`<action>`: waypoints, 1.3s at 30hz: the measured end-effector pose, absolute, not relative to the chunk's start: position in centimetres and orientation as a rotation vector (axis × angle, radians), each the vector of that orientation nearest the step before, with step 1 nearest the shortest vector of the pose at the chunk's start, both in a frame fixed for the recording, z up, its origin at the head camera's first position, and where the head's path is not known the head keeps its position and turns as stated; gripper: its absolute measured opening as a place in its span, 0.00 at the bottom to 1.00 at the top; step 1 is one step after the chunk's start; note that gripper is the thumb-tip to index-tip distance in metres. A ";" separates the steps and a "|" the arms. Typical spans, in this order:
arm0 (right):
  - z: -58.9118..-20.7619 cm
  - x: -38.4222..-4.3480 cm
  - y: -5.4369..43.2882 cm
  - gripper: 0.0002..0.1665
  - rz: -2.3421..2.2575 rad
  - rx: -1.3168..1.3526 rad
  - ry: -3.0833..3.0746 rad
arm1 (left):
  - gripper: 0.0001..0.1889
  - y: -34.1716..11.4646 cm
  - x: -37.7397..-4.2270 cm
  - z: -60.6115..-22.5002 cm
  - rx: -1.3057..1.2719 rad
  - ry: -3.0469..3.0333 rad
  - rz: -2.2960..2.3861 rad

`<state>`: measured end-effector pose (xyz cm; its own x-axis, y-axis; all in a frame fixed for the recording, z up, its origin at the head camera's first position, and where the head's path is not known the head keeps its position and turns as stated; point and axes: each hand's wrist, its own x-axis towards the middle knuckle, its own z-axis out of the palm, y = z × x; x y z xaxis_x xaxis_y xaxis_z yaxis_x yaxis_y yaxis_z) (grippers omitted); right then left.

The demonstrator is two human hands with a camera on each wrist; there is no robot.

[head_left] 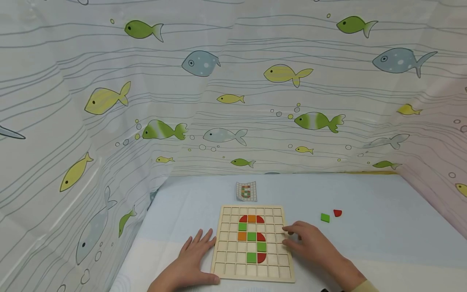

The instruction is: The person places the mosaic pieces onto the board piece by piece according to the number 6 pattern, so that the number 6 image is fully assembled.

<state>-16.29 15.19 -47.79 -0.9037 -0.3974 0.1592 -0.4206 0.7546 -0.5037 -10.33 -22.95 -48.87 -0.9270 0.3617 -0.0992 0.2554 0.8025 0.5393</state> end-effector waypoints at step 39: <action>-47.1 -22.2 28.0 0.22 0.695 0.315 -2.977 | 0.59 -22.9 -10.5 -49.1 0.484 2.807 0.759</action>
